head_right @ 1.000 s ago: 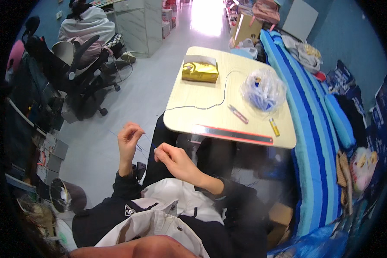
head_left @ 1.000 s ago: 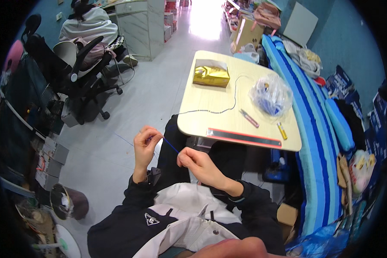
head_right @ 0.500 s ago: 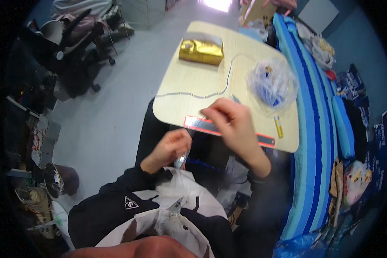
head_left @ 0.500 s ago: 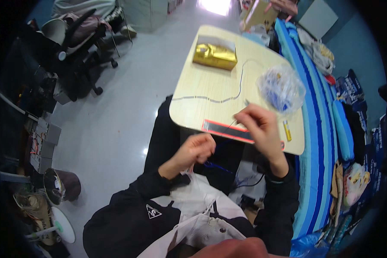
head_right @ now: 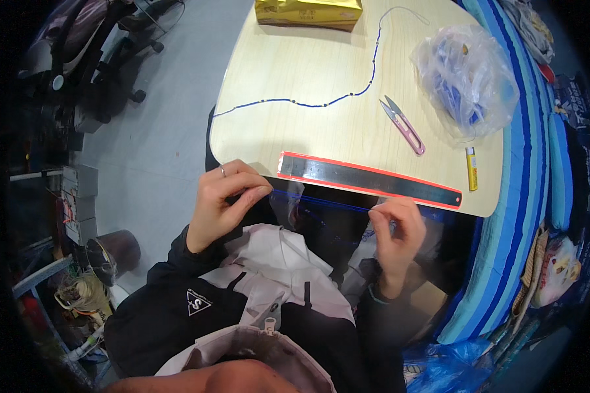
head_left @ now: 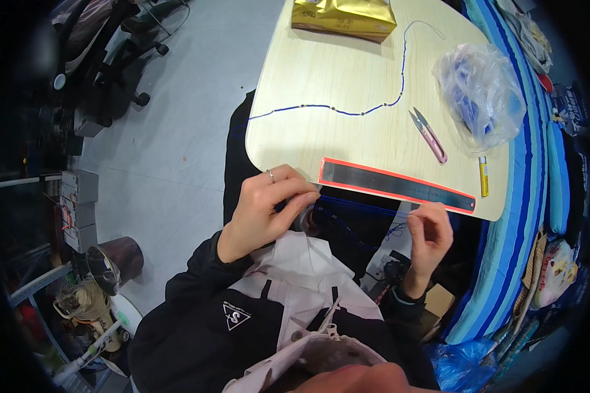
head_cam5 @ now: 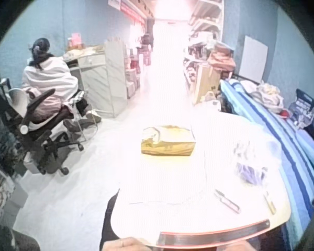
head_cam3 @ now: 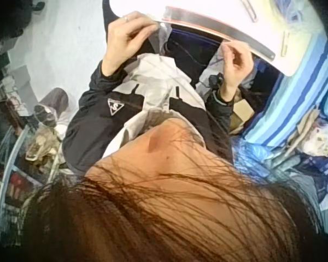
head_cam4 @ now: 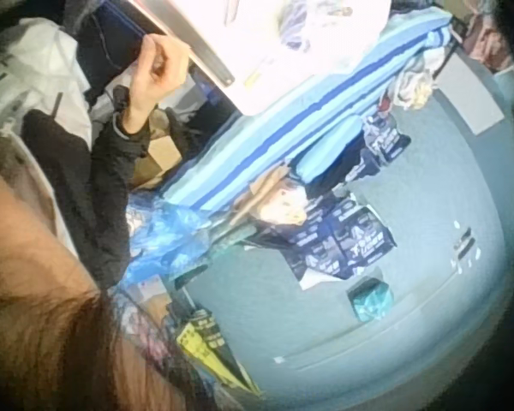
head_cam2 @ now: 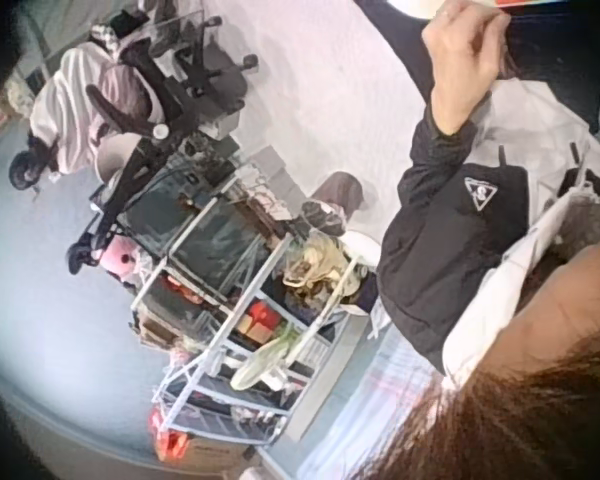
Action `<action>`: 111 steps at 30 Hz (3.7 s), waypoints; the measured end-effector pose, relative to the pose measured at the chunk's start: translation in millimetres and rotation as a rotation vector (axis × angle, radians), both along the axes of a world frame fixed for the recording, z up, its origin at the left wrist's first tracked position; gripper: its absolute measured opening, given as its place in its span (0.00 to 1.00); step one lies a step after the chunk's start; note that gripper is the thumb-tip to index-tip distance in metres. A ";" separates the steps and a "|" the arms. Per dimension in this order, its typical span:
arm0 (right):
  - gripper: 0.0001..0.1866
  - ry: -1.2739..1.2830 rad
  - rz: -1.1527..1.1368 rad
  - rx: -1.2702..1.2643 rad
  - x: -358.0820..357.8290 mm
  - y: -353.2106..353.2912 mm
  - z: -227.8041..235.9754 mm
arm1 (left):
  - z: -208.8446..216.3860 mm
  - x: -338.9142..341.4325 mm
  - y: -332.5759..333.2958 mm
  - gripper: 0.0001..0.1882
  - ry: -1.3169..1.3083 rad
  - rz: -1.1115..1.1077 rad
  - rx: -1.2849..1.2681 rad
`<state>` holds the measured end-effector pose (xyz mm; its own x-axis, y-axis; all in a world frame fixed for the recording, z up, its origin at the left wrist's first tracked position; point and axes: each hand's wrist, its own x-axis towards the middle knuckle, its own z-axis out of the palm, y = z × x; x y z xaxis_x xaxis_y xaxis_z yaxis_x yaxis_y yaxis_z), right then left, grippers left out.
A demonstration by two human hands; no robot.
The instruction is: The person measures a blue LED string against a ruler on a table, then uses a lighter to heat and seal the wire ends. They repeatedly measure, cut, and seal segments of the LED string, placing finished pieces on the table.
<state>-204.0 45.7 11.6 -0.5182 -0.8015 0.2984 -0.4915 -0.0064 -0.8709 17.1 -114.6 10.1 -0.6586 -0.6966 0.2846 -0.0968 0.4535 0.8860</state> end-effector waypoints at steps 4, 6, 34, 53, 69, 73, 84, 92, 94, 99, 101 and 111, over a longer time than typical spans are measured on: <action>0.10 0.129 -0.016 -0.033 -15.9 -3.1 0.8 | -5.2 -18.6 -6.0 0.05 0.008 0.007 0.028; 0.10 0.224 -0.044 -0.010 -18.0 -7.2 -3.4 | -10.0 -25.9 -9.0 0.05 -0.022 0.050 -0.052; 0.12 0.364 -0.038 0.013 -20.8 -27.0 -16.3 | 0.3 -38.4 -8.0 0.04 -0.233 0.198 0.051; 0.10 0.387 -0.033 0.033 -22.7 -28.3 -13.9 | 1.5 -39.9 -6.6 0.04 -0.215 0.238 0.105; 0.12 0.410 -0.039 -0.056 -23.5 -24.9 -14.8 | -1.4 -42.1 -3.3 0.04 -0.304 0.236 -0.004; 0.14 0.302 -0.153 -0.087 -29.6 -20.0 -15.0 | -0.6 -41.8 -4.4 0.04 -0.324 0.230 0.011; 0.12 0.540 -0.304 0.120 -35.9 -12.3 -18.1 | 4.9 -44.9 -1.7 0.05 -0.345 0.223 0.019; 0.07 0.072 -0.287 0.030 -35.1 -3.0 -13.9 | 3.5 -46.5 -1.0 0.05 -0.314 0.235 0.040; 0.07 -0.077 -0.243 -0.019 -33.3 -0.8 -15.1 | 4.0 -46.3 -0.9 0.05 -0.322 0.233 0.029; 0.07 -0.747 0.047 -0.198 -30.6 5.9 -13.6 | 5.0 -43.8 -0.8 0.05 -0.334 0.241 0.035; 0.05 -0.869 0.098 -0.213 -32.3 4.6 -14.1 | 3.9 -43.5 -2.1 0.05 -0.318 0.220 0.013; 0.05 -0.722 0.080 -0.169 -28.6 -0.4 -13.7 | 4.5 -42.4 -3.0 0.03 -0.335 0.232 0.037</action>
